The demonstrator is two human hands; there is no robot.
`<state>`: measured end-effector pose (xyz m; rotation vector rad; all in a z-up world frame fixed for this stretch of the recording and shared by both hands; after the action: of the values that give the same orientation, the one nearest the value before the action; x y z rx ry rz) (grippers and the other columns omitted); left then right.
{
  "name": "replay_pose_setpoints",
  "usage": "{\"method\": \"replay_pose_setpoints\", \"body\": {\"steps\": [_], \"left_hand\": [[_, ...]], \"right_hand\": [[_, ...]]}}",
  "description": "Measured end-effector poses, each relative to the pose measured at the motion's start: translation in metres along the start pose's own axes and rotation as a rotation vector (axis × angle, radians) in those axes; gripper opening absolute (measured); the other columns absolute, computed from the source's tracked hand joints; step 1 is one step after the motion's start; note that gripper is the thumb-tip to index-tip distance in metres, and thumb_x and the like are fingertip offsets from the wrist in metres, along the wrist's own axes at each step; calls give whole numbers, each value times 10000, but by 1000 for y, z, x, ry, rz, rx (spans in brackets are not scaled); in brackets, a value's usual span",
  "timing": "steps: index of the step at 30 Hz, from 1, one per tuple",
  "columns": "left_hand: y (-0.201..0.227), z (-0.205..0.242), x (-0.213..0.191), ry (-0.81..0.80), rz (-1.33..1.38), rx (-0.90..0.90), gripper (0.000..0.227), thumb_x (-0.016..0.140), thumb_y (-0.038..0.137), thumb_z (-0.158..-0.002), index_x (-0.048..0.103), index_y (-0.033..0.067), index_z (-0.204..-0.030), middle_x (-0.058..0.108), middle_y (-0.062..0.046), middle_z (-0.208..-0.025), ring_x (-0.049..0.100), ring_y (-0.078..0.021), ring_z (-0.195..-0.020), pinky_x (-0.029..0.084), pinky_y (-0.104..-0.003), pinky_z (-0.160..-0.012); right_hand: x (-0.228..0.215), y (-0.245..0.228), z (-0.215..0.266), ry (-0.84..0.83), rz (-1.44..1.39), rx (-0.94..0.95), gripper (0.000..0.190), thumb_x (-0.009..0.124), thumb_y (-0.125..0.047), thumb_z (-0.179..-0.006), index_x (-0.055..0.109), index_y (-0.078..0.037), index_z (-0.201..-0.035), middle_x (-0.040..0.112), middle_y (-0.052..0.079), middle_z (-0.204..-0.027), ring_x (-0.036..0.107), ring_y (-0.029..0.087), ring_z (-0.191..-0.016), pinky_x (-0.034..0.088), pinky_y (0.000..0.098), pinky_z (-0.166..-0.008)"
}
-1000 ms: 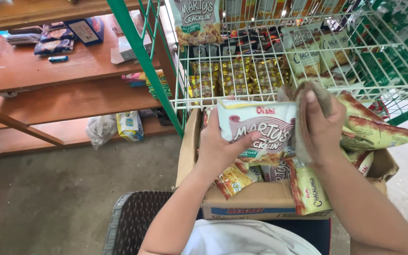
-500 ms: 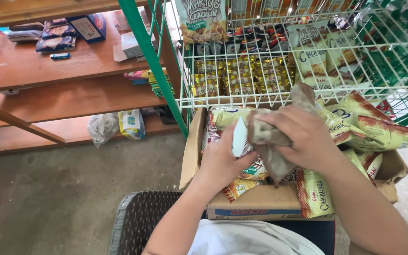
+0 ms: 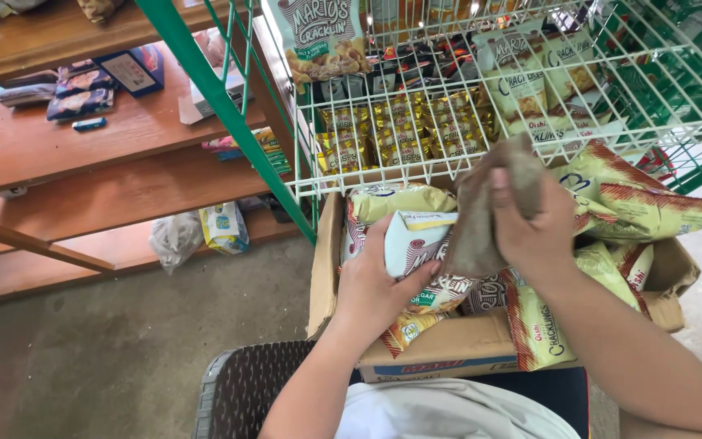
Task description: Wiping down individual snack bags with a cloth and placing them on a display shelf.
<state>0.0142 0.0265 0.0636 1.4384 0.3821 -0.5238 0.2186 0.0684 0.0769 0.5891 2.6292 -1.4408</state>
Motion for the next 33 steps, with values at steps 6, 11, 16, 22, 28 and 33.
{"method": "replay_pose_setpoints", "body": {"steps": [6, 11, 16, 22, 28, 33], "left_hand": [[-24, -6, 13, 73, -49, 117, 749, 809, 339, -777, 442, 241, -1422, 730, -294, -1019, 691, -538, -1057, 538, -585, -988], [-20, 2, 27, 405, -312, 795, 340, 800, 351, -743, 619, 131, -930, 630, -55, -779, 716, -280, -783, 585, -413, -651], [-1, 13, 21, 331, -437, 831, 605, 876, 304, -619, 584, -11, -1045, 553, -238, -1106, 581, -448, -1107, 469, -589, -882], [40, 110, 3, 420, -503, 817, 729, 635, 586, -926, 528, -24, -1311, 532, -250, -1284, 562, -427, -1226, 465, -544, -1092], [-155, 154, 196, -640, -142, 749, 325, 540, 303, -958, 520, -11, -1040, 575, -233, -1011, 558, -401, -964, 501, -509, -967], [-67, 122, 185, -1325, 163, 636, 168, 486, 112, -979, 515, -3, -859, 606, -222, -829, 556, -386, -789, 524, -486, -884]], "right_hand": [[0, -30, 14, -169, 140, -686, 930, 751, -677, -753, 587, -73, -1440, 648, 180, -1231, 627, 298, -1190, 446, 514, -1093], [9, -44, 14, -205, 278, -756, 429, 605, -385, -978, 733, -3, -1126, 690, 103, -944, 709, 339, -848, 565, 482, -799], [17, -32, 5, -239, 316, -644, 323, 764, -284, -908, 713, 4, -1045, 652, 121, -825, 706, 362, -818, 573, 473, -763], [22, -8, -14, -274, 311, -577, 379, 825, -132, -805, 673, 19, -1118, 683, 179, -967, 675, 404, -889, 543, 487, -801], [24, -10, -17, -272, 230, -604, 311, 815, -147, -885, 686, 11, -1120, 687, 199, -931, 705, 447, -914, 571, 533, -803], [23, -9, -15, -286, 273, -609, 299, 815, -178, -898, 697, -18, -1120, 697, 171, -935, 715, 416, -927, 579, 512, -815]]}}
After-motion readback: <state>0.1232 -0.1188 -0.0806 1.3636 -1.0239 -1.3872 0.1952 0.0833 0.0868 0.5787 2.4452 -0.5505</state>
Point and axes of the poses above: each hand's wrist, its own z-axis away from the middle knuckle, its own x-axis out of the palm, y = z × x, the point moved 4 cm from there along -z, towards the middle knuckle
